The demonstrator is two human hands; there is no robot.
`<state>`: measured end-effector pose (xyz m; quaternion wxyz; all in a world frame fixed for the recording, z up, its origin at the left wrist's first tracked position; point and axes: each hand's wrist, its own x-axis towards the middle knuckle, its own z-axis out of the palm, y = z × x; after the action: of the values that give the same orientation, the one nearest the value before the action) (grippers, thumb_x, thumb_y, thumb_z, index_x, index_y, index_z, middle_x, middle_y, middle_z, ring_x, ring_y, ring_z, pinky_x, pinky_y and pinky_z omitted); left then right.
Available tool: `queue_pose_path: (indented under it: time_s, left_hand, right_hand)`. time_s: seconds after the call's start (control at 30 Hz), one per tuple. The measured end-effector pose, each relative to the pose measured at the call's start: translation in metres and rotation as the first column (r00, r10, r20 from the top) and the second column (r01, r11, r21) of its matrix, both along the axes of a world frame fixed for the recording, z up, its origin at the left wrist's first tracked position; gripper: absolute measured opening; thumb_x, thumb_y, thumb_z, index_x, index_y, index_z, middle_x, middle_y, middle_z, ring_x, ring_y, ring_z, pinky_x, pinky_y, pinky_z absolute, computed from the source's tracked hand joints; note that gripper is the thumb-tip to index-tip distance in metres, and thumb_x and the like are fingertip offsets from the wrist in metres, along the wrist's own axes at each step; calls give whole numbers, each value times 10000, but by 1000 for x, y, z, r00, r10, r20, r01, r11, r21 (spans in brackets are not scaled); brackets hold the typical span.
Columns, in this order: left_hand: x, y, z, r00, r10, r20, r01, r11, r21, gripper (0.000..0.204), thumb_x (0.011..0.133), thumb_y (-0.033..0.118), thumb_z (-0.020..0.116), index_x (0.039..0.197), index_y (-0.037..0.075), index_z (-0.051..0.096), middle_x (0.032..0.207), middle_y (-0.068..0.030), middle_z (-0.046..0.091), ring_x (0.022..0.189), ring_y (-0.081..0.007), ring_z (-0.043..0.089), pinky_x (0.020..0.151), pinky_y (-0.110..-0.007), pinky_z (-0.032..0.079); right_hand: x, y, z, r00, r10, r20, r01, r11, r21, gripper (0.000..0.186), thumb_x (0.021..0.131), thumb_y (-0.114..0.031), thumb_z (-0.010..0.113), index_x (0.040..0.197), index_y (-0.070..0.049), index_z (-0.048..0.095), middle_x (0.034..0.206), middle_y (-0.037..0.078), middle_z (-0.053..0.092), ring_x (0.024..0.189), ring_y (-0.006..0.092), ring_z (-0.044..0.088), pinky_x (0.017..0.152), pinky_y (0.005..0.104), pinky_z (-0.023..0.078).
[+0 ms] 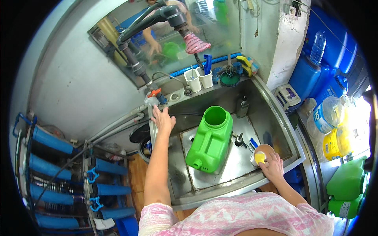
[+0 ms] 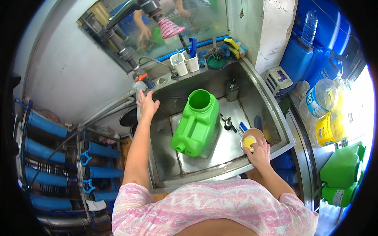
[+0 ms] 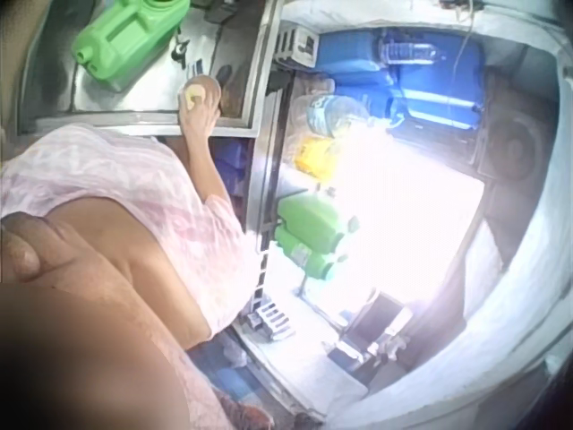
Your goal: The person washes a green plastic container and its lid in a stainless steel sink using a sponge and running water. They scrub the lid and container, rinse them, and place the lid back on the container. The person also briefly opens a large blue barrel and returns to the sink to continue washing the container.
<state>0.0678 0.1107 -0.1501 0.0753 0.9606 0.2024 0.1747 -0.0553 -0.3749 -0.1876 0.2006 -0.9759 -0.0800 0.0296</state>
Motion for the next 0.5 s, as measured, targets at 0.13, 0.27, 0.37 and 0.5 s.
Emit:
queue_pose_path:
  time_s: [0.13, 0.27, 0.37, 0.5]
  left_hand:
    - [75, 43, 7, 989, 138, -44, -129, 977, 172, 508, 679, 193, 728, 1173, 187, 611, 1513, -253, 109, 1369, -468, 188, 1032, -611, 300]
    - [111, 78, -7, 967, 188, -172, -174, 981, 90, 540, 682, 208, 742, 1204, 219, 602, 1510, -235, 153, 1347, -444, 253, 1002, -620, 329]
    - [120, 100, -9, 991, 75, -115, -98, 974, -206, 603, 717, 264, 739, 1290, 249, 549, 1479, -233, 249, 1277, -420, 383, 1010, -591, 329]
    - [102, 113, 10, 982, 165, 97, 95, 24, -995, 596, 870, 431, 608, 1366, 141, 451, 1295, -209, 511, 1173, -289, 536, 933, -397, 431]
  right_hand:
    - [3, 3, -3, 998, -51, 28, 51, 999, -14, 326, 757, -328, 695, 888, -30, 713, 1257, 208, 549, 1215, 358, 445, 997, 464, 345]
    - [4, 2, -7, 999, -43, -28, 41, 996, -84, 292, 725, -297, 728, 880, -51, 717, 1248, 214, 553, 1205, 359, 455, 1000, 462, 347]
    - [16, 7, -9, 997, 55, -46, -57, 998, -26, 262, 722, -257, 727, 883, -51, 709, 1185, 204, 582, 1142, 361, 511, 960, 448, 390]
    - [63, 44, -8, 972, 235, 3, -215, 882, 420, 184, 765, -153, 683, 897, -24, 684, 963, 152, 664, 905, 335, 628, 806, 387, 492]
